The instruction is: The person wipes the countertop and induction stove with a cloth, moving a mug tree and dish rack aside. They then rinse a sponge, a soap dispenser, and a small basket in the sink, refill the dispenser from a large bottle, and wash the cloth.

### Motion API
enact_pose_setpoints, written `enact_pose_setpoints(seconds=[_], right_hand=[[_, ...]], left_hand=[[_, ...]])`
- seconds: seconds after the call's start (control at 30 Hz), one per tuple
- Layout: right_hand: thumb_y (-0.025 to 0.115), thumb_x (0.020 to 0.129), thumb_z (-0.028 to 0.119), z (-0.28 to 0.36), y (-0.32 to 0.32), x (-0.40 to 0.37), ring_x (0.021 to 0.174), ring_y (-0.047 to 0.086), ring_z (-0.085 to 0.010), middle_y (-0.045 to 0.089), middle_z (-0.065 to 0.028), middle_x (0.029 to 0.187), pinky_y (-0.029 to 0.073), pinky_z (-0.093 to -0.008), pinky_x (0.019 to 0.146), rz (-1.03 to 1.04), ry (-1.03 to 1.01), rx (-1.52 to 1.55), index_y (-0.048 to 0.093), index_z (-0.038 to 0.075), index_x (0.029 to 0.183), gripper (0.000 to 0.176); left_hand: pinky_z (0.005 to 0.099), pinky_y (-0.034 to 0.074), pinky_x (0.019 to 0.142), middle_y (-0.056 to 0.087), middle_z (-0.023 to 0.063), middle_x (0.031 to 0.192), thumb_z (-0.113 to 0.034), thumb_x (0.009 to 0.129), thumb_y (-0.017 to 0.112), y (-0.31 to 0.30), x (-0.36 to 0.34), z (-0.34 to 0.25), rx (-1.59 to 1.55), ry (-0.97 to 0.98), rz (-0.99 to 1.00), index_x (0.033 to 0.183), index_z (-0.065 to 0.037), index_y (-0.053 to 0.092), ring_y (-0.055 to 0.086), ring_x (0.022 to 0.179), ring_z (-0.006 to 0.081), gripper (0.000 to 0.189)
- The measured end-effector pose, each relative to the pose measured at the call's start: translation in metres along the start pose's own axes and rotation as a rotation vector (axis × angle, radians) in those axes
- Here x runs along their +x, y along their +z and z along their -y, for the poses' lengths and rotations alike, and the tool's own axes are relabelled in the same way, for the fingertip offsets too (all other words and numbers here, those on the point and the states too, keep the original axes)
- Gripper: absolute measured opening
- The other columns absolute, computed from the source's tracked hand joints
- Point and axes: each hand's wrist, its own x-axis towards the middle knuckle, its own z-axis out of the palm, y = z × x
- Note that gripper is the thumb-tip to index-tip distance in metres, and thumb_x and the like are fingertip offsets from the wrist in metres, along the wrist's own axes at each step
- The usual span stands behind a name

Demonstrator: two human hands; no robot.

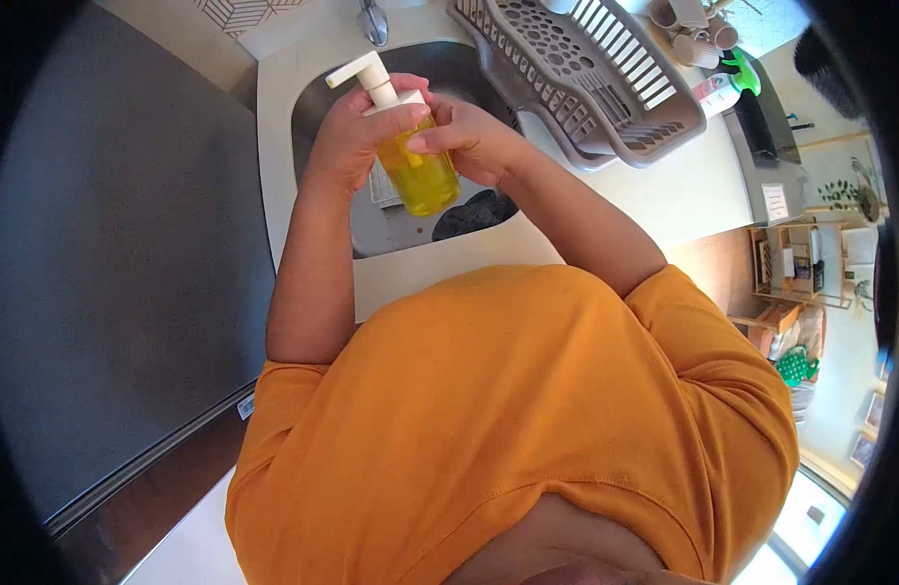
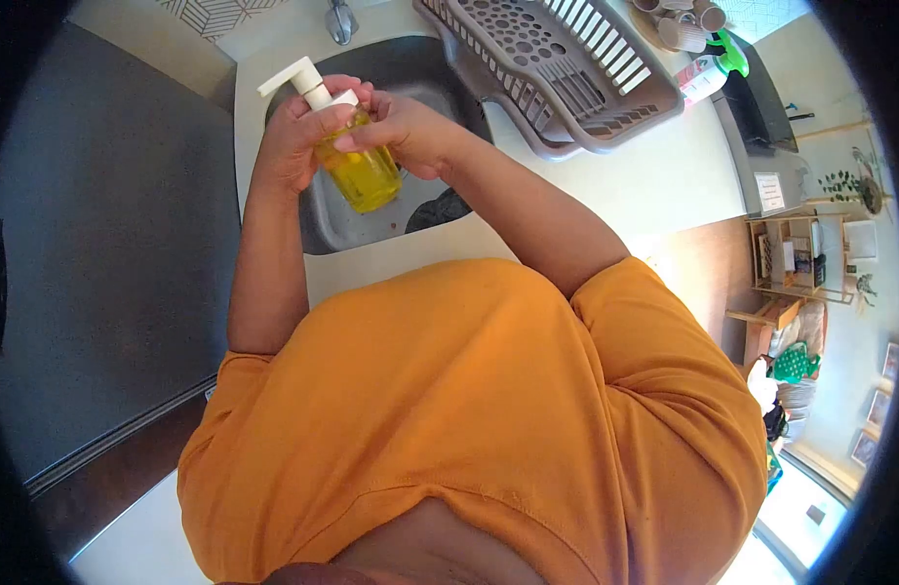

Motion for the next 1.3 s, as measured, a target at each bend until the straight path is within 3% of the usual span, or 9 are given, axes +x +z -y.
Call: enact_pose_setpoints(seconds=[0.43,0.53,0.63,0.83,0.9,0.93,1.13,1.2,1.3], right_hand=[[0.069,0.078,0.045,-0.023,-0.006,-0.004,0.097,0.055,-0.0168,0.054,-0.0075,0.111,0.046,-0.0304,0.082,-0.343,0.072,-0.118,0.048,0.007,0.123,0.062],[0.066,0.082,0.043,-0.038,0.013,-0.017,0.095,0.054,-0.0168,0.051,-0.0065,0.109,0.047,-0.0309,0.080,-0.227,-0.059,0.092,0.043,0.010,0.122,0.057],[0.061,0.087,0.039,-0.062,0.011,-0.009,0.095,0.053,-0.0177,0.048,-0.0043,0.104,0.049,-0.0315,0.076,-0.571,-0.535,-0.185,0.037,0.012,0.121,0.050],[0.051,0.092,0.043,-0.067,-0.019,-0.005,0.076,0.054,-0.0162,0.048,-0.0111,0.101,0.048,-0.0263,0.060,-0.499,-0.542,-0.297,0.033,0.014,0.120,0.045],[0.042,0.092,0.055,-0.062,-0.051,-0.005,0.066,0.051,-0.0151,0.050,-0.0145,0.102,0.046,-0.0256,0.054,0.327,0.248,0.747,0.033,0.015,0.122,0.051],[0.042,0.092,0.055,-0.059,-0.049,-0.006,0.066,0.051,-0.0151,0.050,-0.0145,0.102,0.046,-0.0256,0.054,0.321,0.248,0.748,0.033,0.015,0.122,0.051],[0.037,0.096,0.046,-0.038,-0.009,0.004,0.085,0.054,-0.0227,0.050,-0.0141,0.103,0.049,-0.0323,0.069,-0.279,-0.200,0.406,0.035,0.013,0.122,0.043],[0.042,0.096,0.039,-0.067,-0.042,0.020,0.094,0.052,-0.0247,0.049,-0.0120,0.101,0.044,-0.0345,0.084,-0.458,-0.791,-0.927,0.035,0.009,0.120,0.039],[0.046,0.095,0.034,-0.072,-0.044,0.023,0.091,0.051,-0.0223,0.049,-0.0092,0.098,0.041,-0.0342,0.085,-0.578,-0.607,-0.674,0.037,0.007,0.115,0.035]], left_hand=[[0.0364,0.052,0.079,0.061,0.0112,0.095,-0.007,0.076,0.068,0.006,0.007,0.018,-0.309,0.047,-0.338,0.103,-0.004,0.053,0.063,0.085,0.0235,0.031],[0.0368,0.052,0.078,0.061,0.0126,0.095,-0.006,0.076,0.068,0.009,0.007,0.017,-0.375,0.069,-0.392,0.106,-0.002,0.051,0.062,0.086,0.0251,0.035],[0.0375,0.051,0.080,0.060,0.0140,0.096,-0.005,0.076,0.068,0.010,0.014,0.015,-0.465,0.116,-0.488,0.109,-0.001,0.049,0.061,0.089,0.0267,0.038],[0.0331,0.050,0.079,0.062,0.0093,0.095,-0.005,0.076,0.069,0.018,0.011,0.009,-0.453,0.206,-0.346,0.105,-0.002,0.054,0.062,0.087,0.0216,0.032],[0.0343,0.050,0.080,0.062,0.0093,0.096,-0.004,0.076,0.069,0.016,0.012,0.008,-0.357,0.264,-0.246,0.106,-0.003,0.054,0.062,0.088,0.0224,0.033],[0.0354,0.050,0.081,0.062,0.0093,0.096,-0.004,0.076,0.068,0.013,0.011,0.005,-0.399,0.223,-0.171,0.107,-0.003,0.054,0.062,0.089,0.0233,0.034],[0.0380,0.050,0.082,0.059,0.0107,0.098,-0.006,0.079,0.066,0.010,0.023,0.016,-0.611,0.186,-0.495,0.114,-0.001,0.049,0.061,0.090,0.0260,0.039],[0.0381,0.050,0.082,0.058,0.0118,0.100,-0.007,0.080,0.064,0.014,0.028,0.027,-0.757,0.212,-0.699,0.116,-0.001,0.047,0.061,0.089,0.0259,0.040],[0.0377,0.050,0.082,0.057,0.0121,0.101,-0.007,0.081,0.064,0.022,0.028,0.042,-0.700,0.207,-0.681,0.113,-0.002,0.048,0.060,0.091,0.0257,0.036]])
